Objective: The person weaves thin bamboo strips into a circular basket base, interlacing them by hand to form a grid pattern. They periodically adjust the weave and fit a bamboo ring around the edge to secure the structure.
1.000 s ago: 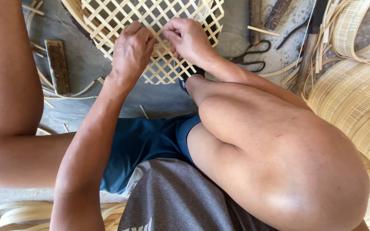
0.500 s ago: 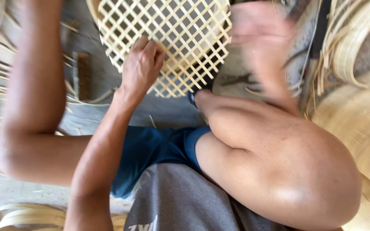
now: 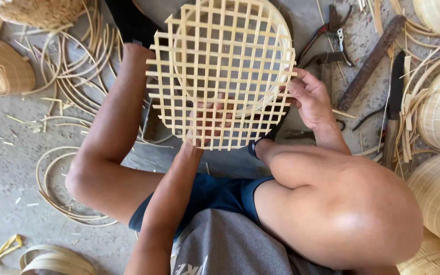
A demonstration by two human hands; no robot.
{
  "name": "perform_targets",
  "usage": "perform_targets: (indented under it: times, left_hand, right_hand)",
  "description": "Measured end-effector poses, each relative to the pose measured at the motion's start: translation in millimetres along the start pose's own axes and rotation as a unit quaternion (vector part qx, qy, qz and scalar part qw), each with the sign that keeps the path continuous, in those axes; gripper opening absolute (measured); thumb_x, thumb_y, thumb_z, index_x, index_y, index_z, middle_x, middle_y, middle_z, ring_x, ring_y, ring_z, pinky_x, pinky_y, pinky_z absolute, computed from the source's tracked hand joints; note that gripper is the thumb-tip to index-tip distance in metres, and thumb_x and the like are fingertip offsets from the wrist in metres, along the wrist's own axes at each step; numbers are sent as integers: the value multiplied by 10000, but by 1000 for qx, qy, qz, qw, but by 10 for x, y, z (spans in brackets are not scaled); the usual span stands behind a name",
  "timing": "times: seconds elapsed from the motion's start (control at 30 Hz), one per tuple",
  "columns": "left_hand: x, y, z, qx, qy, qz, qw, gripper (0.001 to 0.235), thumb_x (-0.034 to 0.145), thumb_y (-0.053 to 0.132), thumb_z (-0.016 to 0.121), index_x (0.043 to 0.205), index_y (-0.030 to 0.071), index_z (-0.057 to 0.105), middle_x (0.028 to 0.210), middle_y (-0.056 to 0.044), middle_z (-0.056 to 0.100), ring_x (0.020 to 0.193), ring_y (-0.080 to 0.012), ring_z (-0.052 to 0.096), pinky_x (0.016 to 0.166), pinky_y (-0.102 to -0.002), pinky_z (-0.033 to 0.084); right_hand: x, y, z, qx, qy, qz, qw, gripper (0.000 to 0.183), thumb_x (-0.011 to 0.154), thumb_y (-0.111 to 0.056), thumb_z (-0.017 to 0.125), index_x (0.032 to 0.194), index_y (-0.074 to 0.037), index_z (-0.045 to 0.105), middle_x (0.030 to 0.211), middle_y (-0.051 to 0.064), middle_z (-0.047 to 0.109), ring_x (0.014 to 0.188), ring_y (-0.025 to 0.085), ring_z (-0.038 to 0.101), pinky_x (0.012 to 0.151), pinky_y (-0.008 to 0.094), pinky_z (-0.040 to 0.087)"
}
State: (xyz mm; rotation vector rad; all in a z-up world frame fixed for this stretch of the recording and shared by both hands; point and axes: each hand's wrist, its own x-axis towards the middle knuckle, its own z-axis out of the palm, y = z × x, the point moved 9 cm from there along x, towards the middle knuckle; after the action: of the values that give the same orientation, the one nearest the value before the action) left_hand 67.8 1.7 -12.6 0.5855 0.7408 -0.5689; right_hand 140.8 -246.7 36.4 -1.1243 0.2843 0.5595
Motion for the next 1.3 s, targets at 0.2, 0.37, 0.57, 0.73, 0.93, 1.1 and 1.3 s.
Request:
perform_targets:
  times: [0.2, 0.37, 0.57, 0.73, 0.93, 1.1, 1.3]
  left_hand:
    - [-134, 263, -895, 250, 68, -2, 966, 194, 999, 197, 623, 976, 36, 728, 852, -147, 723, 717, -207, 689, 635, -371, 594]
    - [-818, 763, -1928, 706, 189, 121, 672, 229, 985, 243, 630, 922, 75, 772, 803, -164, 741, 681, -263, 706, 606, -399, 594]
    - [-689, -155, -2057, 880, 177, 71, 435, 222, 949, 220, 619, 857, 98, 781, 829, -163, 750, 729, -325, 742, 626, -424, 611]
    - [-507, -760, -2189, 891, 104, -46, 440, 237, 959, 175, 582, 911, 82, 795, 961, -166, 769, 895, -363, 763, 727, -455, 629]
    - [-438, -773, -2049, 896, 109, -78, 423, 254, 977, 179, 568, 965, 75, 799, 998, -174, 768, 945, -352, 763, 772, -449, 633]
    - [-515, -721, -2037, 891, 124, -95, 425, 238, 933, 196, 612, 1005, 56, 791, 1054, -181, 752, 986, -359, 745, 802, -428, 625]
    - [-387, -708, -2042, 875, 186, -79, 441, 219, 962, 142, 595, 1007, 44, 787, 1056, -195, 756, 983, -371, 748, 804, -433, 625]
  right_hand:
    - [148, 64, -458, -1, 53, -18, 998, 134, 1031, -72, 746, 1144, -44, 679, 1002, 83, 737, 883, 150, 714, 765, 312, 616]
    - [307, 517, -897, -89, 94, 37, 991, 108, 1033, -104, 748, 1112, -71, 682, 990, 59, 744, 828, 136, 709, 686, 292, 618]
    - [226, 248, -1204, -285, 205, -3, 936, 175, 1085, -202, 715, 1218, -89, 711, 1037, 60, 717, 784, 100, 659, 634, 264, 628]
    - [130, -24, -1407, -250, 229, -88, 937, 216, 1158, -240, 636, 1265, -59, 685, 1108, 53, 762, 877, 97, 716, 721, 213, 584]
    - [-51, -17, -1598, -292, 249, -98, 918, 199, 1126, -186, 627, 1251, -43, 685, 1097, 50, 755, 894, 94, 713, 753, 221, 582]
    - [-160, -151, -1333, -320, 202, -130, 916, 189, 1146, -158, 629, 1266, -21, 677, 1113, 66, 743, 934, 110, 706, 792, 237, 578]
    - [-63, -219, -1054, -329, 171, -154, 916, 181, 1148, -151, 634, 1244, -7, 687, 1102, 81, 745, 934, 119, 707, 803, 245, 584]
